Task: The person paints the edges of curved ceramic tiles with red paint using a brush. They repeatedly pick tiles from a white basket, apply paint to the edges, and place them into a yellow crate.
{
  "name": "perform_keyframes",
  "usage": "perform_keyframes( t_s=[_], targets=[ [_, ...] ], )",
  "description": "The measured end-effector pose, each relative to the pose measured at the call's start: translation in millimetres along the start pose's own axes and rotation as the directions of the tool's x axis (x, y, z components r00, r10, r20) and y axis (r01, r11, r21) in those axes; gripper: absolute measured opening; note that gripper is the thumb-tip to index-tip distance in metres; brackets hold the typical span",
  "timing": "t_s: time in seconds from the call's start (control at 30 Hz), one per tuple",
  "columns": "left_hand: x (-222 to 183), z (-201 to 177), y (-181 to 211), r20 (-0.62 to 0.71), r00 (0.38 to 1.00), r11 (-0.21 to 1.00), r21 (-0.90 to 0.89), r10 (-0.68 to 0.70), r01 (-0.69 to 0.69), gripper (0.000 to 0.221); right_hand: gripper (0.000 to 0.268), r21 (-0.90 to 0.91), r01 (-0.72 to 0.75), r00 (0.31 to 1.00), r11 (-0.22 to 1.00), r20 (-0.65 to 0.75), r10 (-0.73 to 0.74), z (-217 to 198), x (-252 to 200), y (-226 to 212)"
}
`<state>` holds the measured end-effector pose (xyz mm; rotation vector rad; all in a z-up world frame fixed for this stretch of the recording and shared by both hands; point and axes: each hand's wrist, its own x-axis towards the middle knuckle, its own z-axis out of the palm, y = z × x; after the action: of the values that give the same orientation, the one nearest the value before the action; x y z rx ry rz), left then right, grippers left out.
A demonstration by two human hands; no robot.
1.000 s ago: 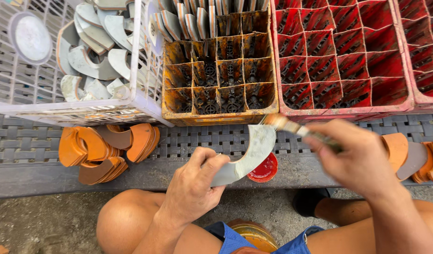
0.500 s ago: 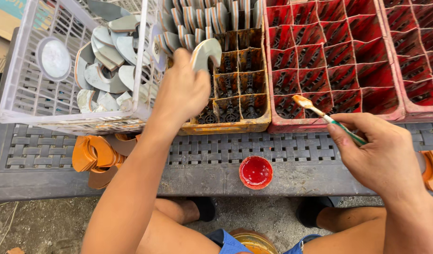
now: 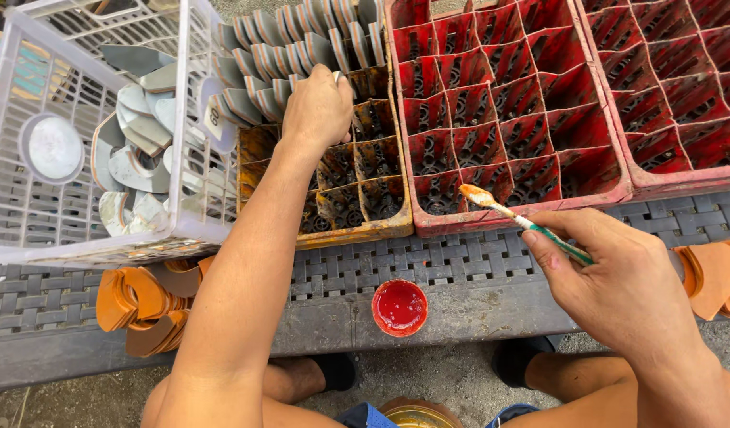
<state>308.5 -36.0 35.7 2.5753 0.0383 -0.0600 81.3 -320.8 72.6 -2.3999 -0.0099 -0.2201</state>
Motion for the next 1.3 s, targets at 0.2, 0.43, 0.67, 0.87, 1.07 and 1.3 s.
perform_keyframes(
  t_s=[0.2,0.43,0.67,0.87,1.07,1.3],
  targets=[
    [26.1,10.9,-10.4,0.063,0.996,0.998,0.001,-0.059,0.059,0.04,0.026,-0.086,0.024,0.999,0.996,0.036,-0.021,-1.8,0.2,2.6],
    [53.2,15.0,-10.8,0.085,0.991,0.994,0.009,-0.106,0.106,0.035,0.023,-0.107,-0.009,0.994,0.994,0.111,0.021,1.4,1.9,-4.9],
    [22.4,-15.3,27.2,0.119,0.977,0.976,0.15,-0.179,0.161,0.062,0.022,-0.102,0.051,0.989,0.994,0.141,-0.036,7.1,3.3,-6.8],
    [-65.2,-138.9,18.4,-0.159,0.817,0.776,0.454,0.555,-0.438,0.053,0.03,-0.274,-0.027,0.947,0.961,0.3,0.112,24.2,0.8,3.7],
    [-87.3,-234.1,-83.9,-0.269,0.946,0.812,0.583,0.182,0.01,0.036,0.025,-0.262,0.029,0.964,0.965,0.262,0.042,56.8,-10.1,15.6],
    [-35.6,-161.0,-212.3,0.334,0.674,0.609,0.762,-0.659,0.217,0.078,0.029,-0.384,-0.008,0.941,0.923,0.309,0.136,75.0,-11.6,17.3]
  ],
)
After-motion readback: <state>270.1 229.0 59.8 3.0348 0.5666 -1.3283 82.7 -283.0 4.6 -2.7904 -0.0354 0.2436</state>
